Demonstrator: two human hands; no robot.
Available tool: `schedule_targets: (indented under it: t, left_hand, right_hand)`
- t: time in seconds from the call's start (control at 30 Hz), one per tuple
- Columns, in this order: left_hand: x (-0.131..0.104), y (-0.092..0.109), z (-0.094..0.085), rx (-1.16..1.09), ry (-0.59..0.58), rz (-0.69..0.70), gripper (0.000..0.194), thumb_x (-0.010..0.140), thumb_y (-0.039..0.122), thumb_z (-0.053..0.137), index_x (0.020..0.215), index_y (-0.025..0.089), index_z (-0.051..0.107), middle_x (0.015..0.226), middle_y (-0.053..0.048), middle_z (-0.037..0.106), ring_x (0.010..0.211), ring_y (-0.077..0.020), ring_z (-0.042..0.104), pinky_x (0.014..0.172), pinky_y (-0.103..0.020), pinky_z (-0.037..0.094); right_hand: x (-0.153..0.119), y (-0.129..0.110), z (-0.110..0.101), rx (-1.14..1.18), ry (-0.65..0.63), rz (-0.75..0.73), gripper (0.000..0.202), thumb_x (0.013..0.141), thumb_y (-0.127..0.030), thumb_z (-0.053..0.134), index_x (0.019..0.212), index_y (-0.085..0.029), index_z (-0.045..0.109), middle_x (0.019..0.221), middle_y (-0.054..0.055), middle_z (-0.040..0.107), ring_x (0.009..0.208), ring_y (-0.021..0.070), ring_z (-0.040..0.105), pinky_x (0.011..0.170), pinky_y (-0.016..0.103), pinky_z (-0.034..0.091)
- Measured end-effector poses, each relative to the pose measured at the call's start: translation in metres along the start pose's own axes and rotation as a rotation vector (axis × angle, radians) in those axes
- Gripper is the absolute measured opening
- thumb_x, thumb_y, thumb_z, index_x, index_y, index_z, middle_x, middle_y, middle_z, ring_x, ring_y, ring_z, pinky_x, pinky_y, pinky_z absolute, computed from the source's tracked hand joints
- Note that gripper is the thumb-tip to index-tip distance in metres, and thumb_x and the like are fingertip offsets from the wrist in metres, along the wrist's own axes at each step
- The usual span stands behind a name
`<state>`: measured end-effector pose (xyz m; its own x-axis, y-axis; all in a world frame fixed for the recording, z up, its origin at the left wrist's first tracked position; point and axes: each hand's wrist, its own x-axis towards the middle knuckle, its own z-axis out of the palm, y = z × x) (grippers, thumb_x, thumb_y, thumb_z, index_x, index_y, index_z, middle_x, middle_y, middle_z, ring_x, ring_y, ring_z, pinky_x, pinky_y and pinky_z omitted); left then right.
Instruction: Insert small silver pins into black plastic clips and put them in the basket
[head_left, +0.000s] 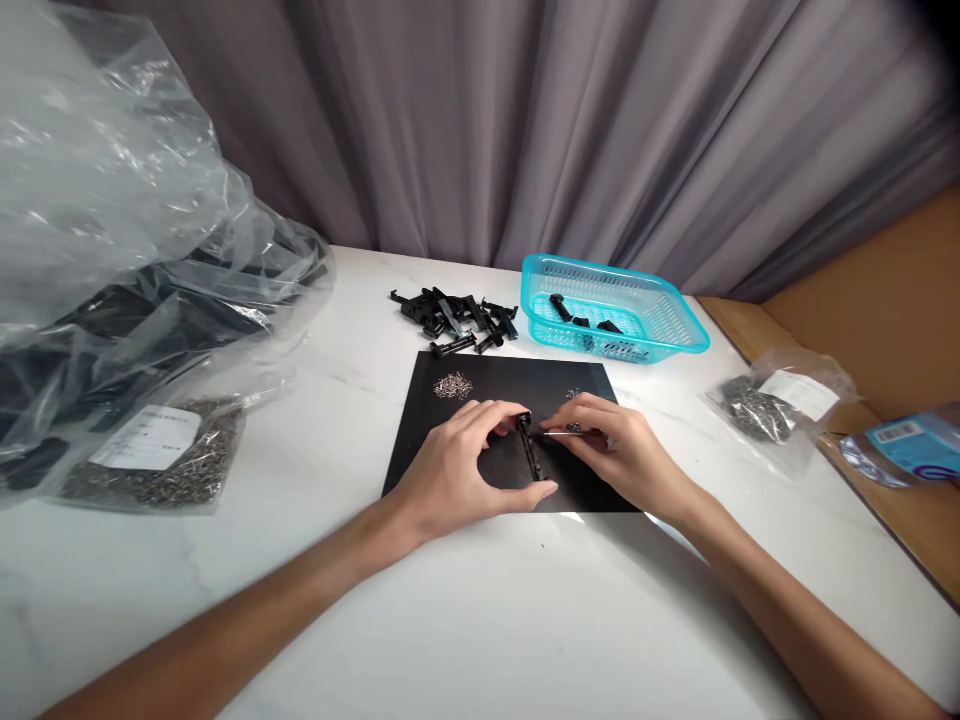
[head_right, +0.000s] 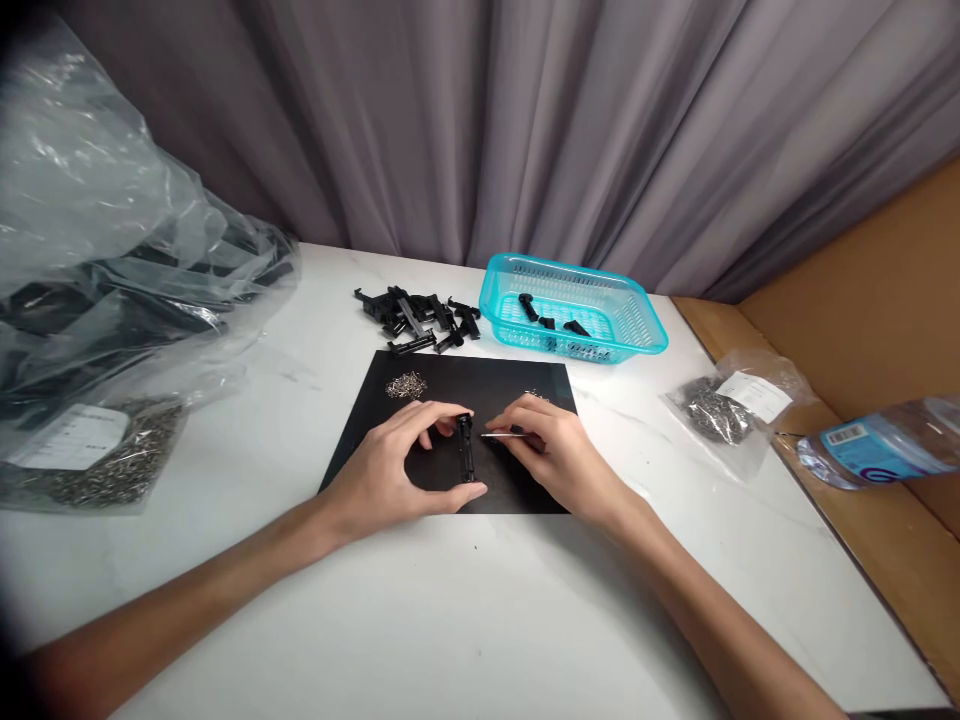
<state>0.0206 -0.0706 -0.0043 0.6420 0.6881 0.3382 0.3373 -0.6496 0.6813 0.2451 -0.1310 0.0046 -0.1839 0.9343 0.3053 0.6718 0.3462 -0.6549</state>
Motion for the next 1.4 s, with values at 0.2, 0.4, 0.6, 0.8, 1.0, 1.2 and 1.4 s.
schedule_targets:
  t: [0.2,0.4,0.6,0.8,1.0,1.2,1.4]
  left_hand:
    - [0.001,0.0,-0.002,0.09,0.095,0.015,0.061,0.071,0.046,0.086,0.12,0.019,0.063,0.104,-0.006,0.071,0.095,-0.024,0.068,0.078,-0.036,0.062]
    - [0.001,-0.002,0.0,0.13,0.09,0.025,0.062,0.071,0.047,0.086,0.121,0.019,0.061,0.106,-0.007,0.071,0.099,-0.026,0.068,0.088,-0.042,0.061]
    - [0.001,-0.003,0.0,0.157,0.085,0.037,0.062,0.072,0.047,0.086,0.122,0.019,0.061,0.107,-0.007,0.072,0.102,-0.0269,0.068,0.088,-0.042,0.062]
    - [0.001,-0.003,0.0,0.166,0.095,0.025,0.06,0.073,0.047,0.085,0.121,0.02,0.06,0.107,-0.007,0.072,0.102,-0.0269,0.068,0.088,-0.043,0.062]
    - [0.0,-0.004,0.003,0.154,0.099,0.013,0.063,0.072,0.046,0.086,0.122,0.019,0.06,0.108,-0.007,0.072,0.105,-0.0275,0.068,0.087,-0.041,0.062]
    - [0.0,-0.005,0.003,0.15,0.103,0.019,0.063,0.072,0.046,0.086,0.122,0.019,0.06,0.107,-0.007,0.072,0.104,-0.0271,0.068,0.088,-0.042,0.062]
    - [0.0,-0.002,0.002,0.143,0.075,-0.005,0.06,0.075,0.048,0.084,0.121,0.019,0.059,0.109,-0.007,0.072,0.105,-0.0273,0.067,0.09,-0.044,0.061]
  right_hand:
    - [-0.003,0.006,-0.002,-0.073,-0.117,-0.038,0.017,0.102,-0.022,0.059,0.109,-0.022,0.075,0.104,0.007,0.065,0.092,0.0195,0.067,0.081,0.034,0.056]
    - [-0.009,0.009,0.007,-0.186,-0.156,-0.068,0.021,0.104,-0.027,0.056,0.12,-0.02,0.067,0.111,0.009,0.06,0.094,0.0215,0.068,0.084,0.037,0.058]
    - [-0.005,0.012,0.018,-0.317,-0.088,-0.074,0.015,0.105,-0.016,0.044,0.105,-0.019,0.059,0.099,0.008,0.061,0.083,0.0219,0.066,0.072,0.037,0.058]
    - [-0.007,0.011,0.006,-0.232,-0.097,-0.108,0.023,0.107,-0.022,0.045,0.122,-0.021,0.063,0.108,0.01,0.061,0.093,0.0219,0.068,0.08,0.038,0.059]
    - [-0.013,0.006,0.009,-0.406,-0.152,-0.147,0.031,0.108,-0.028,0.044,0.133,-0.017,0.059,0.111,0.013,0.06,0.092,0.025,0.068,0.079,0.042,0.062]
    - [-0.011,0.009,0.017,-0.585,-0.036,-0.179,0.024,0.108,-0.019,0.037,0.106,-0.016,0.061,0.097,0.012,0.062,0.082,0.0247,0.065,0.071,0.04,0.058]
    - [-0.01,0.018,0.007,-0.284,-0.031,-0.09,0.025,0.108,-0.025,0.043,0.12,-0.022,0.065,0.106,0.011,0.063,0.089,0.0226,0.069,0.075,0.038,0.06]
